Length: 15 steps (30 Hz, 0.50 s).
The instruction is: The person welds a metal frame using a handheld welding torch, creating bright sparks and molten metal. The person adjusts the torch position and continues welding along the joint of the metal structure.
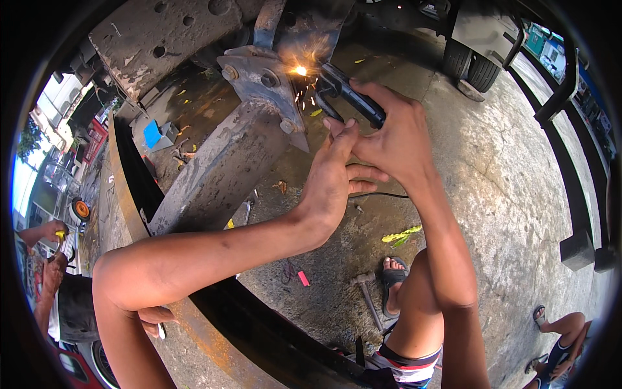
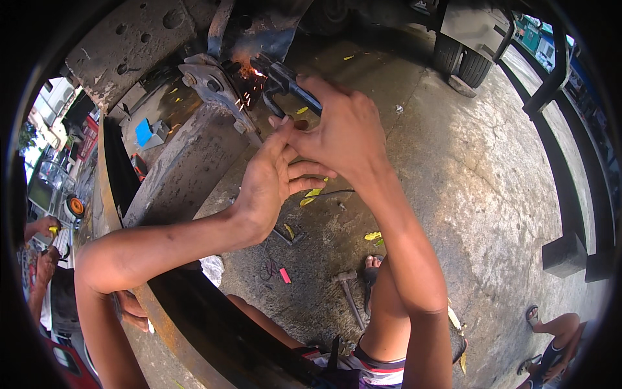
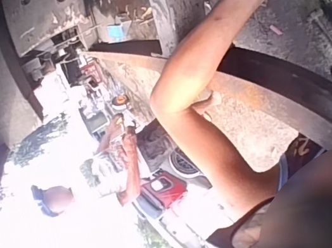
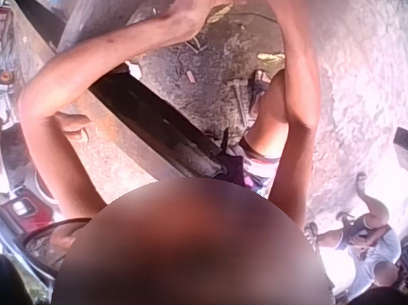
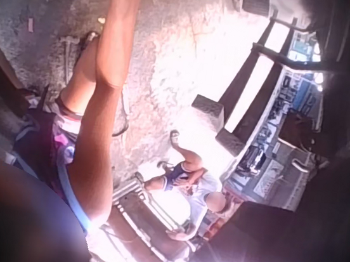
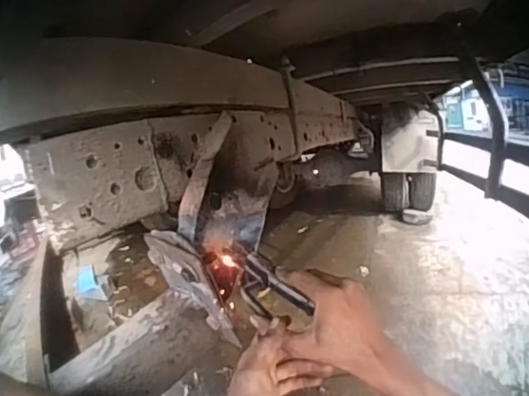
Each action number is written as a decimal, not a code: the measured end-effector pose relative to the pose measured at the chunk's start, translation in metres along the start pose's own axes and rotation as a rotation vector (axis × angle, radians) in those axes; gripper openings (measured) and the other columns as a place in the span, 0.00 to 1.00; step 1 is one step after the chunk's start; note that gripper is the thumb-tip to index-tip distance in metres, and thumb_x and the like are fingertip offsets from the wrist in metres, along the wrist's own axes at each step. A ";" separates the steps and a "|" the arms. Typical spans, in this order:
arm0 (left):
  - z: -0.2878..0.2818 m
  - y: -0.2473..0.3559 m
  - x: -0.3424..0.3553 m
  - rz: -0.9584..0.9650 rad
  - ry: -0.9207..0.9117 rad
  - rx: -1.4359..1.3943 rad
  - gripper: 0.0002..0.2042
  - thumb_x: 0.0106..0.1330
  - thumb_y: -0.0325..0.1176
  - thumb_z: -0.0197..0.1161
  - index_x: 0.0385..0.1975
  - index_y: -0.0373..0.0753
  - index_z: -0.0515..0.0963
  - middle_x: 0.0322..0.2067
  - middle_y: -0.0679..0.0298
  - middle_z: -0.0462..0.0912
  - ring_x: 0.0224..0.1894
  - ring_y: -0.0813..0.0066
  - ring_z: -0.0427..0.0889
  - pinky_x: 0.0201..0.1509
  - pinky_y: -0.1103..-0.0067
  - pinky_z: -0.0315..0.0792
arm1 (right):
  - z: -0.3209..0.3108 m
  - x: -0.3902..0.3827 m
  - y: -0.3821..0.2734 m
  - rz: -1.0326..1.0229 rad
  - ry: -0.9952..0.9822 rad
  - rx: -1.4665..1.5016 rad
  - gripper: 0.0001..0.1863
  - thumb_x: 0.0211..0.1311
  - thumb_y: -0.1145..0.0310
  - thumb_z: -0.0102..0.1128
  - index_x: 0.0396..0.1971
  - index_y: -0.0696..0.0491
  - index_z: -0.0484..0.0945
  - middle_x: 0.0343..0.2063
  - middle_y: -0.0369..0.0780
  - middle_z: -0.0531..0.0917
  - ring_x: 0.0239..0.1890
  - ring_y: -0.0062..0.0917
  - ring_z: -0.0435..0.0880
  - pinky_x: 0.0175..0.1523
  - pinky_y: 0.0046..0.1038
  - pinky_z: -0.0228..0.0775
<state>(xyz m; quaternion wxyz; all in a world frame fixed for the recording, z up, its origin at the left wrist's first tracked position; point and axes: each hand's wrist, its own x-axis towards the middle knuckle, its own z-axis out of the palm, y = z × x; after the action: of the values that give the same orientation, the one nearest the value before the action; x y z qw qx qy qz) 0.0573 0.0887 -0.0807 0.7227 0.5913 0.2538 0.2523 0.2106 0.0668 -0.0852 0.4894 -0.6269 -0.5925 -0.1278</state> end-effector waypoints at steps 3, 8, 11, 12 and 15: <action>-0.001 0.000 0.000 0.024 0.002 0.009 0.33 0.85 0.63 0.38 0.70 0.38 0.65 0.59 0.55 0.82 0.54 0.62 0.86 0.62 0.65 0.76 | 0.006 -0.001 0.008 -0.096 0.056 0.001 0.32 0.51 0.54 0.84 0.54 0.56 0.86 0.41 0.50 0.92 0.41 0.44 0.94 0.47 0.39 0.85; 0.004 0.003 -0.003 0.050 -0.018 0.000 0.35 0.86 0.62 0.39 0.77 0.37 0.59 0.54 0.55 0.82 0.53 0.62 0.87 0.61 0.66 0.77 | 0.003 -0.003 0.002 -0.109 0.182 0.048 0.32 0.50 0.57 0.89 0.52 0.58 0.86 0.42 0.47 0.93 0.41 0.30 0.95 0.44 0.30 0.85; 0.004 0.004 -0.004 0.051 -0.041 0.002 0.34 0.87 0.62 0.37 0.72 0.36 0.64 0.53 0.56 0.83 0.53 0.62 0.87 0.61 0.66 0.77 | 0.000 -0.003 0.000 -0.064 0.123 0.046 0.33 0.49 0.55 0.89 0.51 0.58 0.86 0.39 0.46 0.93 0.40 0.31 0.95 0.45 0.31 0.84; 0.004 0.004 -0.004 0.043 -0.040 0.003 0.33 0.87 0.62 0.37 0.71 0.36 0.66 0.54 0.56 0.83 0.53 0.62 0.87 0.60 0.66 0.77 | 0.000 -0.003 0.000 -0.053 0.096 0.043 0.33 0.49 0.54 0.88 0.51 0.59 0.87 0.38 0.46 0.93 0.40 0.32 0.95 0.46 0.31 0.84; 0.004 0.001 -0.002 -0.004 0.007 -0.002 0.32 0.87 0.61 0.36 0.66 0.35 0.70 0.54 0.55 0.83 0.52 0.62 0.87 0.60 0.66 0.77 | -0.001 -0.002 -0.002 -0.040 0.052 0.037 0.33 0.49 0.53 0.88 0.51 0.59 0.88 0.39 0.47 0.93 0.41 0.35 0.95 0.49 0.32 0.85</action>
<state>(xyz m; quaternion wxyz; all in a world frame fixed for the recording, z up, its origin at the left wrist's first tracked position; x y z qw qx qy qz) 0.0586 0.0848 -0.0789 0.7231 0.5889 0.2573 0.2531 0.2085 0.0647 -0.0857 0.5134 -0.6024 -0.5943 -0.1429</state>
